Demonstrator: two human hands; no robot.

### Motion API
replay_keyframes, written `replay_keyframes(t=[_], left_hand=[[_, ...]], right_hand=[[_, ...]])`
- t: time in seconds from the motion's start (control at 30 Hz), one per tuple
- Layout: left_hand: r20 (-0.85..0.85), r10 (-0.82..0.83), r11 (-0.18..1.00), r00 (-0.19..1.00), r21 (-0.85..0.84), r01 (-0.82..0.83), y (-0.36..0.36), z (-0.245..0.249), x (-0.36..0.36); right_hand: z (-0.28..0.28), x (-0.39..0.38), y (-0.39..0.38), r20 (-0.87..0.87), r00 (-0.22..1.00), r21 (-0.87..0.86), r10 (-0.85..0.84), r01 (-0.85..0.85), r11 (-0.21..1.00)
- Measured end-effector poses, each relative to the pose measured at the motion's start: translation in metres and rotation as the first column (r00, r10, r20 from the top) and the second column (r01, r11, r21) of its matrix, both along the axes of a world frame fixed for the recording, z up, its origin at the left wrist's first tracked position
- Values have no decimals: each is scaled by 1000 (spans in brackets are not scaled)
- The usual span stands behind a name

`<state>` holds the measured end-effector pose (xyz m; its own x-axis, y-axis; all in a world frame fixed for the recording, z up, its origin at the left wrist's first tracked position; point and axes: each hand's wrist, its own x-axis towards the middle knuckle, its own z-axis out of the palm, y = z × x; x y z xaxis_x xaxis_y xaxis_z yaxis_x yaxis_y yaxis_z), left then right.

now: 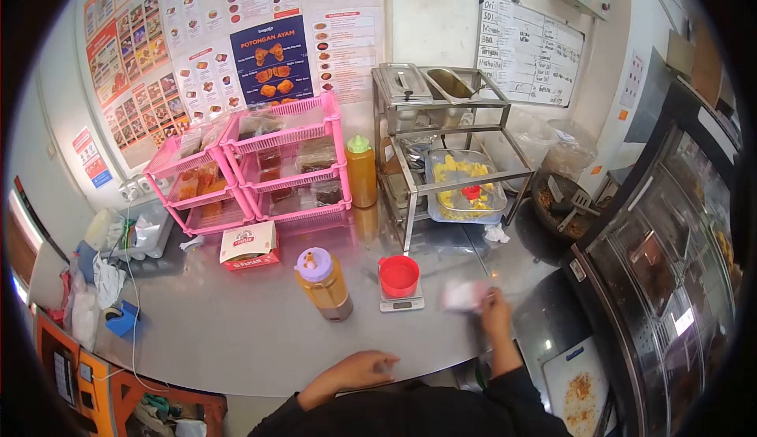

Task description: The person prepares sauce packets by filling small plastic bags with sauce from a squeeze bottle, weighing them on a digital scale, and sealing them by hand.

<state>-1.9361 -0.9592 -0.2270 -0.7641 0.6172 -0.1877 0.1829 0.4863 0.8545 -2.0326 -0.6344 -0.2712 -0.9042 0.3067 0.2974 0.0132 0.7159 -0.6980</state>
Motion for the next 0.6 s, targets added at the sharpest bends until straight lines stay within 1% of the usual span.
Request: replay_keyframes(t=[0.03,0.07,0.1,0.13,0.2,0.23,0.3,0.33,0.37,0.4,0.43,0.47,0.5,0.57,0.6], left_hand=[[-178,45,998,983,-30,-51,13,7,-7],[-348,82,993,934,-54,-108,24,14,-13],[-401,148,986,904,-13,-167,36,23,-21],[-451,214,974,867,32,-224,47,34,-31],[-394,253,960,884,216,-179,60,43,-54],[-266,194,954,944,276,-119,63,41,-64],[-13,39,905,999,425,-30,63,25,-85],[328,-324,783,887,620,56,61,17,-94],[396,-491,637,776,771,10,65,7,-90],[405,-651,471,642,879,-77,75,7,-83],[354,-791,297,499,935,-193,84,9,-76],[363,-822,245,439,921,-303,94,16,-68],[452,-746,332,489,889,-316,95,14,-63],[592,-557,486,582,801,-350,96,10,-55],[585,-478,518,655,790,-328,93,10,-53]], right_hand=[[11,11,-17,37,990,-61,134,-131,989],[19,18,-33,39,969,-144,243,-236,961],[29,23,-44,32,936,-225,351,-335,915],[44,27,-51,-25,872,-236,489,-481,845],[82,30,-59,-140,681,-240,718,-727,643],[102,31,-57,-127,639,-197,758,-766,613],[134,26,-51,-89,547,-111,832,-836,538],[138,21,-48,-136,517,-140,845,-854,501],[140,15,-45,-188,488,-165,852,-871,462],[141,9,-43,-242,459,-189,855,-887,422],[141,3,-43,-357,432,-108,828,-900,423],[141,-5,-44,-470,391,-22,791,-902,432],[141,-10,-44,-577,332,66,746,-892,448],[154,-10,-38,-523,319,241,791,-835,496],[159,-10,-35,-493,318,326,810,-796,511]])
